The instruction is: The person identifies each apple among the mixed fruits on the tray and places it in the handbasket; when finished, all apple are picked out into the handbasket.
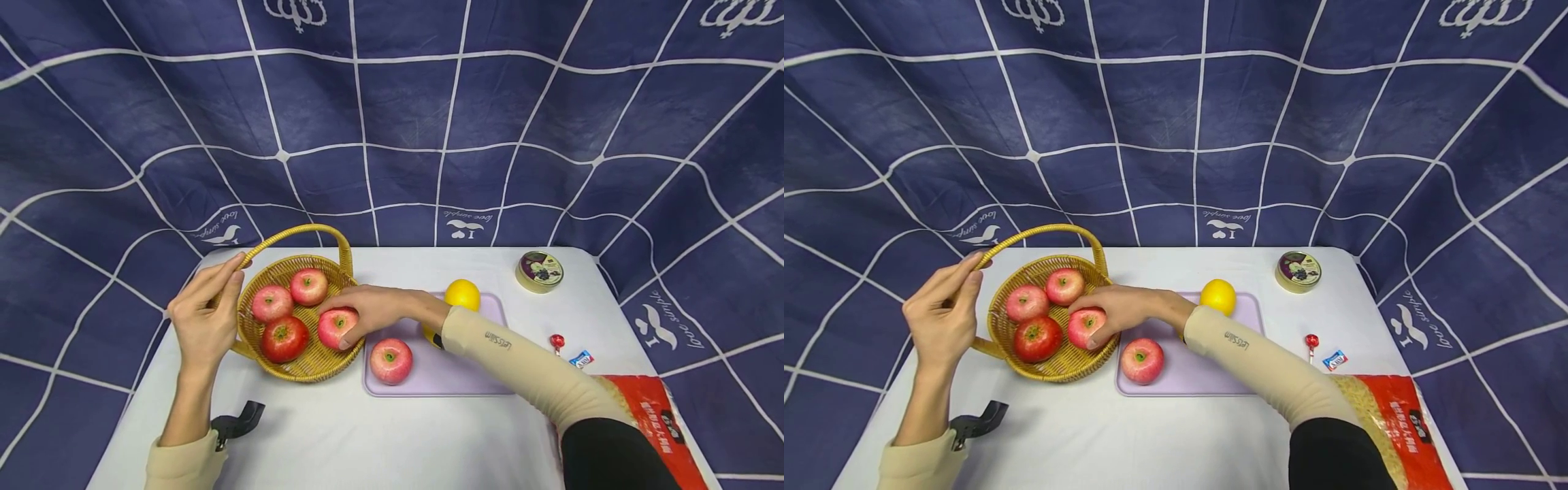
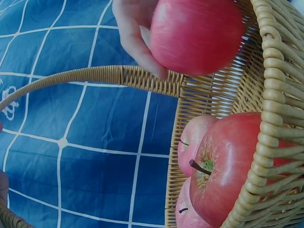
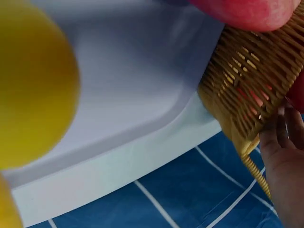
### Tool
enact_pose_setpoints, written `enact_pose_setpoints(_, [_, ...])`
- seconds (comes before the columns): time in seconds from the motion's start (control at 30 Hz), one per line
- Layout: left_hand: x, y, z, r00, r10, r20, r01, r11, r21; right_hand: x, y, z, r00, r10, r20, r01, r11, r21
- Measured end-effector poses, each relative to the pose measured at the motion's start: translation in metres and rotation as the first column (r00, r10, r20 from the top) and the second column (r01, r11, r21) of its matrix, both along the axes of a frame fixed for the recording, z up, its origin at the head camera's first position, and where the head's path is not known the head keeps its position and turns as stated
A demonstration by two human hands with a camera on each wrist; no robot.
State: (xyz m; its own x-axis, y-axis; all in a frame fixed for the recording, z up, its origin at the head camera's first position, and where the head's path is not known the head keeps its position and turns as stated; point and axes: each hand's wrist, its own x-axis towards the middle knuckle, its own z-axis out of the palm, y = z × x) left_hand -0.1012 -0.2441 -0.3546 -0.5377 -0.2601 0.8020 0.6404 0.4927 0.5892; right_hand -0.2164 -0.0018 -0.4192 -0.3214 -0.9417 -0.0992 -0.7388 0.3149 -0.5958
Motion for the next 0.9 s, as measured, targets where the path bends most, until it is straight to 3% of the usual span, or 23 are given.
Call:
enact_pose_setpoints(0.33, [0.0, 0.002, 0.002, 1.0, -0.004, -0.004, 0.004, 1.0, 0.001, 0.007, -0.019, -0.011, 0.994, 0.092, -0.06, -0.086, 0.991, 0.1])
enact_pose_setpoints(0.6, [0.001, 0.002, 0.002, 1.0, -0.003, -0.001, 0.003, 1.0, -0.003, 0.009, -0.032, -0.017, 0.989, 0.09, -0.113, -0.07, 0.982, 0.175])
enact_pose_setpoints(0.9, [0.001, 0.0, 0.001, 1.0, -0.002, 0.008, 0.002, 1.0, -0.005, 0.009, -0.034, -0.011, 0.995, 0.043, -0.093, -0.023, 0.978, 0.208])
